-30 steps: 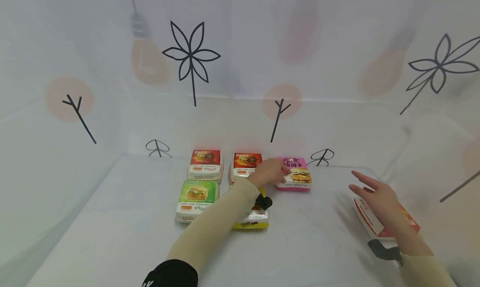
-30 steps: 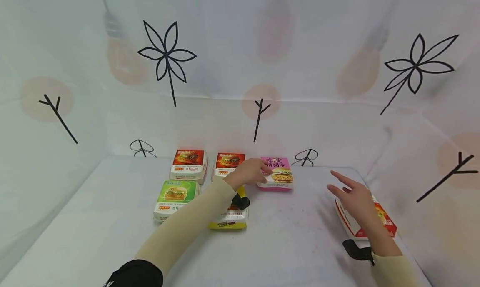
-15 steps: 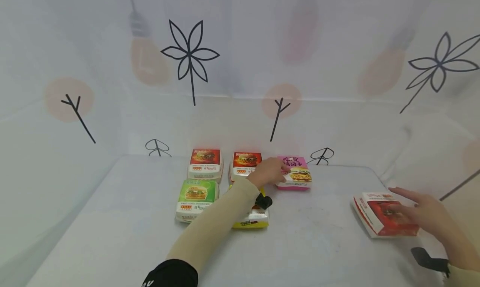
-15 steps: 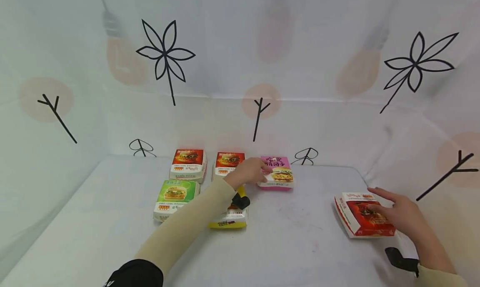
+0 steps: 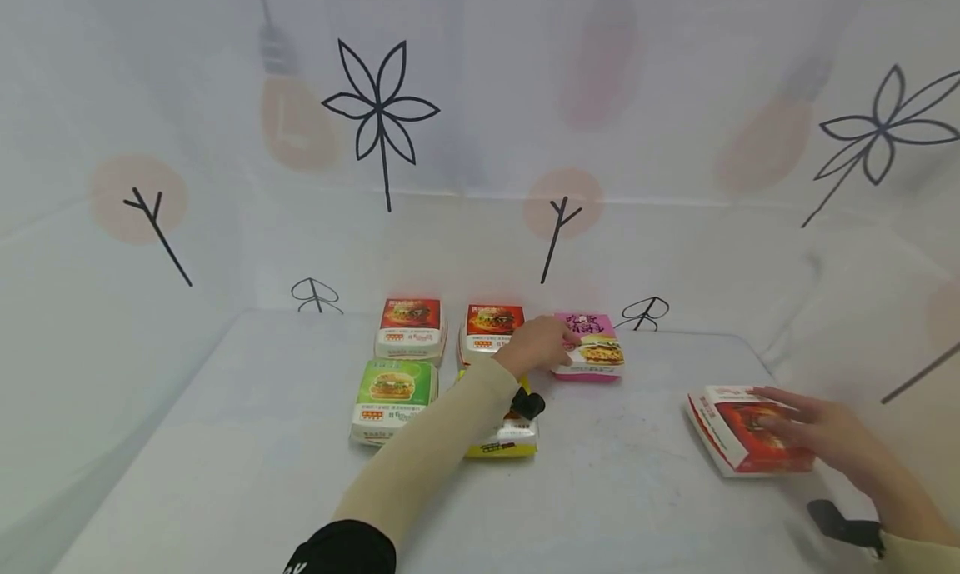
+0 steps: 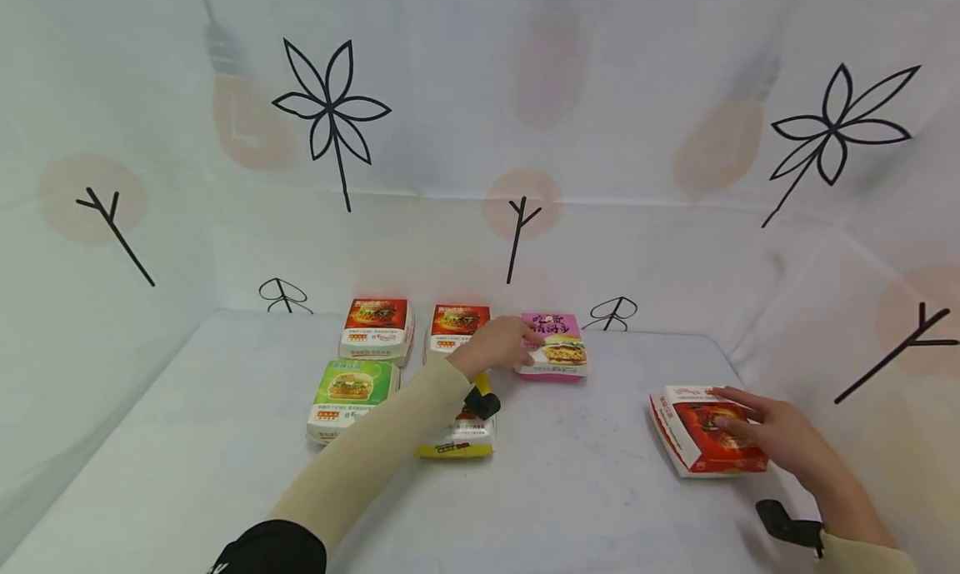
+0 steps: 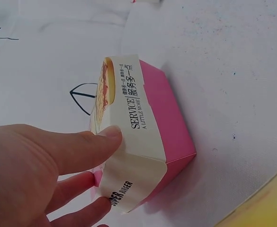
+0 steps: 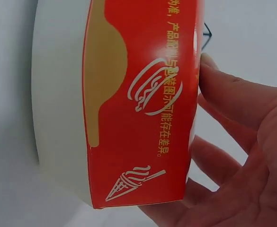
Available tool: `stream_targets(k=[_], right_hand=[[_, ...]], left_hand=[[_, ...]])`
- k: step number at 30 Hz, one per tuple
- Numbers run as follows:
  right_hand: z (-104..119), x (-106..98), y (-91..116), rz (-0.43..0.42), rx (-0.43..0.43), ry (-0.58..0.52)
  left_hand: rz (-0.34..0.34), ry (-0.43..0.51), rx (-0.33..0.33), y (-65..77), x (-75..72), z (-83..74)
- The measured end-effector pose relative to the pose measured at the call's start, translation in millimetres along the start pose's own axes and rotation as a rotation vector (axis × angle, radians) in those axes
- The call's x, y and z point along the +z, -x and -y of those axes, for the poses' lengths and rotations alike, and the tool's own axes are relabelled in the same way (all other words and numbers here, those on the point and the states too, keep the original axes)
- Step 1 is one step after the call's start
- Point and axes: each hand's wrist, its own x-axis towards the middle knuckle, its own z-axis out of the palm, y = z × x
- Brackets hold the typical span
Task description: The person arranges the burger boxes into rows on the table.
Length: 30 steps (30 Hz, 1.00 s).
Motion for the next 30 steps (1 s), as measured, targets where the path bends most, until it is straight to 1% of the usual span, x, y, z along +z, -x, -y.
stream_targets(k=[9,16,25,30], right_hand=[[44.5,30.5,-1.4,0.018,-0.078,-0.039],[75.0,48.4,-3.0,0.008,-0.096,-0.046],[102.1,65.1,-3.0,-0.015,-0.108,-0.053],[116.2,72.4,-4.4,-0.032,-0.118,-0.042]], left_hand=[[0.007,0.002,-0.017,3.4,0.0,0.0],[0.007,0.001,-0.009,3.6,1.5,1.0],[0.006,-0.003,-0.002,0.4,1.4,-2.0],[0.006,-0.009,-0.012,0.8,-0.4,-4.0]])
